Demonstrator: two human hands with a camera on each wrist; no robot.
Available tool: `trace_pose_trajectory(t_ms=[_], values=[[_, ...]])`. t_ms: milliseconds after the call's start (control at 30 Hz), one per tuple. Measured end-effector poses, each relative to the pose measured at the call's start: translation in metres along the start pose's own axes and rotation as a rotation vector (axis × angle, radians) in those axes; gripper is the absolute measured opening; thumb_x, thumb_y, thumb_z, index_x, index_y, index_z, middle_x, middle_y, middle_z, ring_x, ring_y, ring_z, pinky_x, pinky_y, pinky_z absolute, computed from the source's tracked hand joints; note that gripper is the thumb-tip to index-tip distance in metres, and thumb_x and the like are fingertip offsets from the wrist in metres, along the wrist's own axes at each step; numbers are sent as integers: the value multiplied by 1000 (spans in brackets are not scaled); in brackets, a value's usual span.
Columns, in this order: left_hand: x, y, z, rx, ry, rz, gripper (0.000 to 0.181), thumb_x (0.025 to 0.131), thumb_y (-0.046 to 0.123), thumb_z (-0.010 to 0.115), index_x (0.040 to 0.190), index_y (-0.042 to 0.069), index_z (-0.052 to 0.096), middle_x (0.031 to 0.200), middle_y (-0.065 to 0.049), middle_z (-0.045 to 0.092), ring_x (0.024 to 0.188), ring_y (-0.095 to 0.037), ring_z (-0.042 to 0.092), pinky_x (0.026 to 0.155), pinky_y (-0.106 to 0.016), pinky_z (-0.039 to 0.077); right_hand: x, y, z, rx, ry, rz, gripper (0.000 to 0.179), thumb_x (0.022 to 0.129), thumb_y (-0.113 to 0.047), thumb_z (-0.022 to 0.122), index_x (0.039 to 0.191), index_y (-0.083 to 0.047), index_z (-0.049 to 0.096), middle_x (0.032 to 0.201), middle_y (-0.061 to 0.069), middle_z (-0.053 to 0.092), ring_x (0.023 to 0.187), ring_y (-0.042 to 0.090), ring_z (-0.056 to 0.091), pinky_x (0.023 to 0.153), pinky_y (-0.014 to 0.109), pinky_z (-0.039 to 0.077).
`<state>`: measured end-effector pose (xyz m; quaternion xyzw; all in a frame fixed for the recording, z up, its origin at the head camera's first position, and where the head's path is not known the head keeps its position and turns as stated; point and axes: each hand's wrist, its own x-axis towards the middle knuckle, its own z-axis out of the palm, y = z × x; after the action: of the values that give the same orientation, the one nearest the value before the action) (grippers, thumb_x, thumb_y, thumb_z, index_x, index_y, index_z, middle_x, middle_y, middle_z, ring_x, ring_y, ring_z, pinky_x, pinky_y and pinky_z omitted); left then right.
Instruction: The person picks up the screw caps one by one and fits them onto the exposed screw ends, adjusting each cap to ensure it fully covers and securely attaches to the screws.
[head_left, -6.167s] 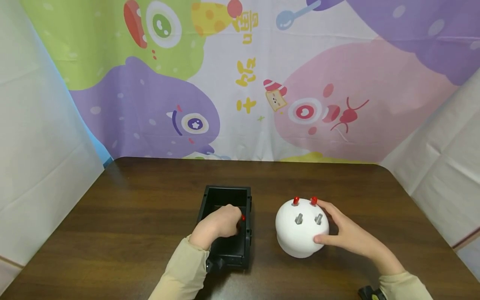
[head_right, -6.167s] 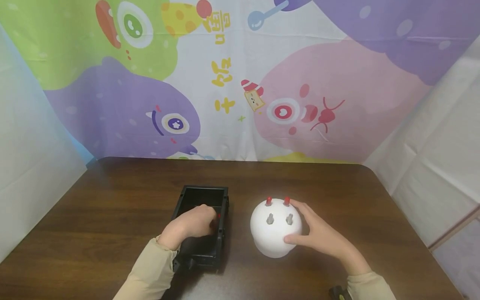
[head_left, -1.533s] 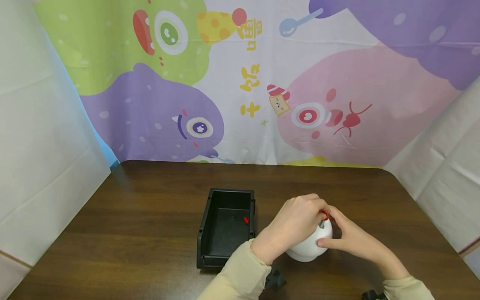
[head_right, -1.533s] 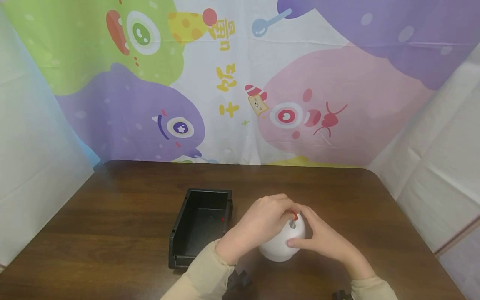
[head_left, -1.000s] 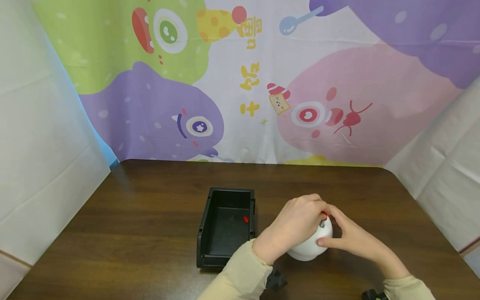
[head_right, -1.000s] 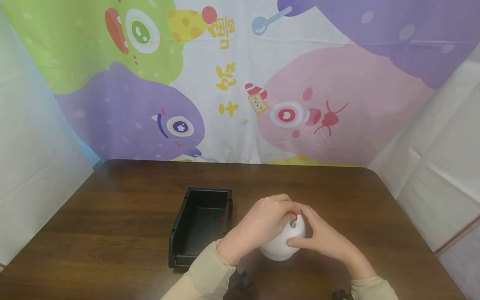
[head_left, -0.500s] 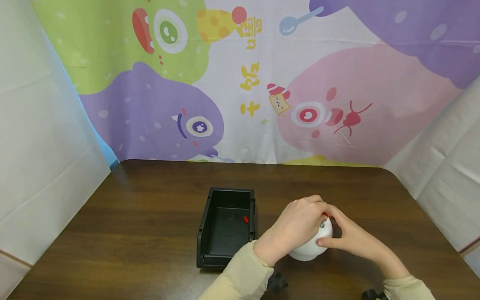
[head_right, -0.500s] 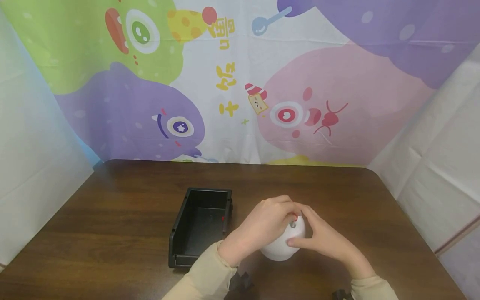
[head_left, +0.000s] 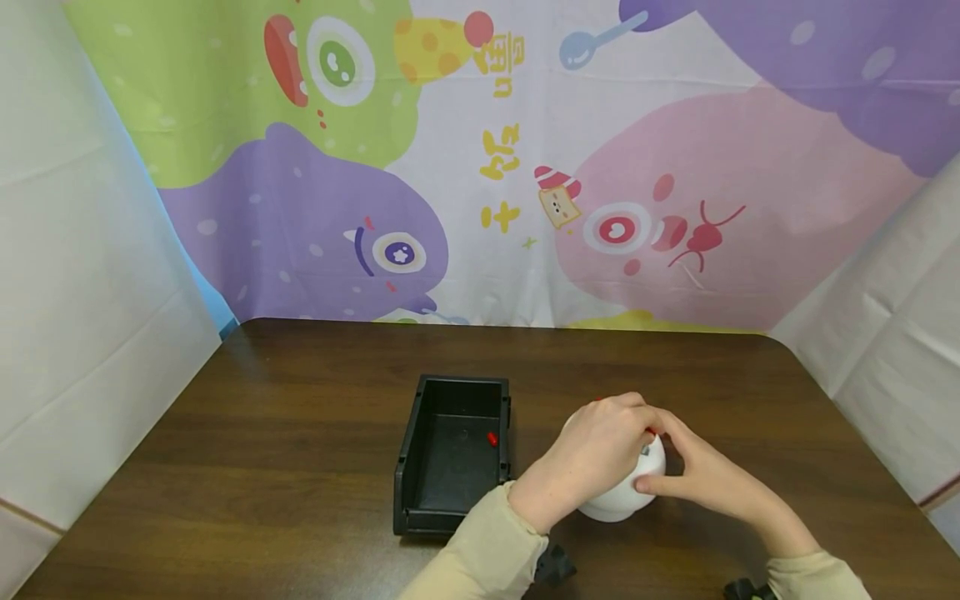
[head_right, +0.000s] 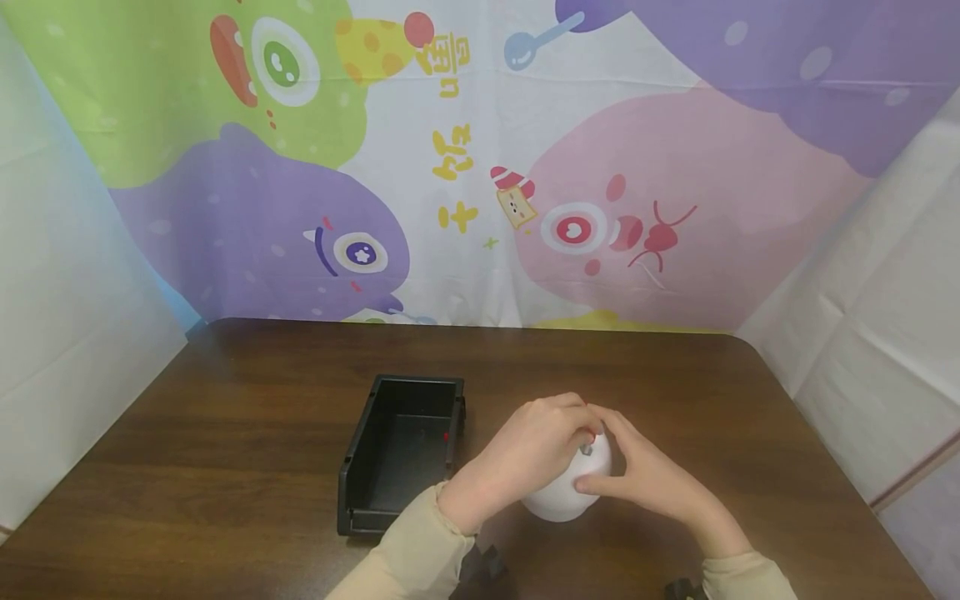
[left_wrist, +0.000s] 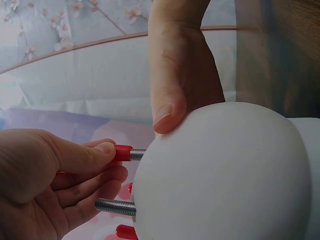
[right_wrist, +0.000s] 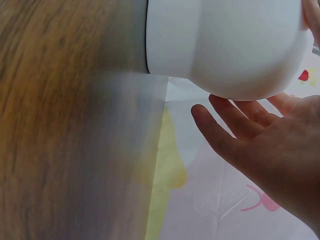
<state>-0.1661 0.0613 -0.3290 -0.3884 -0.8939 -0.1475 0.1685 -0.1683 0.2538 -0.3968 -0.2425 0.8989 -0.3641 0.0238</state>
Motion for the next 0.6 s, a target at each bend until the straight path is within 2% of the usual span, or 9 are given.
trace_pose_trajectory(t_ms=[333,600], values=[[-1,0,2,28,-11,25,13,84,18,65,95,19,70,86,9,63,74,-1,60,61,-10,46,-1,-1,0,2,4,-8,75,77,-30,71,138,-20,27,131,-3,39,109,0,39,87,29,42],[-1,-2,3,18,-17,41,12,85,18,64,95,19,70,90,9,64,80,-1,61,65,-11,47,0,-3,0,-12,12,-12,77,77,-29,72,138,-18,27,133,-2,38,111,-3,37,88,23,40]])
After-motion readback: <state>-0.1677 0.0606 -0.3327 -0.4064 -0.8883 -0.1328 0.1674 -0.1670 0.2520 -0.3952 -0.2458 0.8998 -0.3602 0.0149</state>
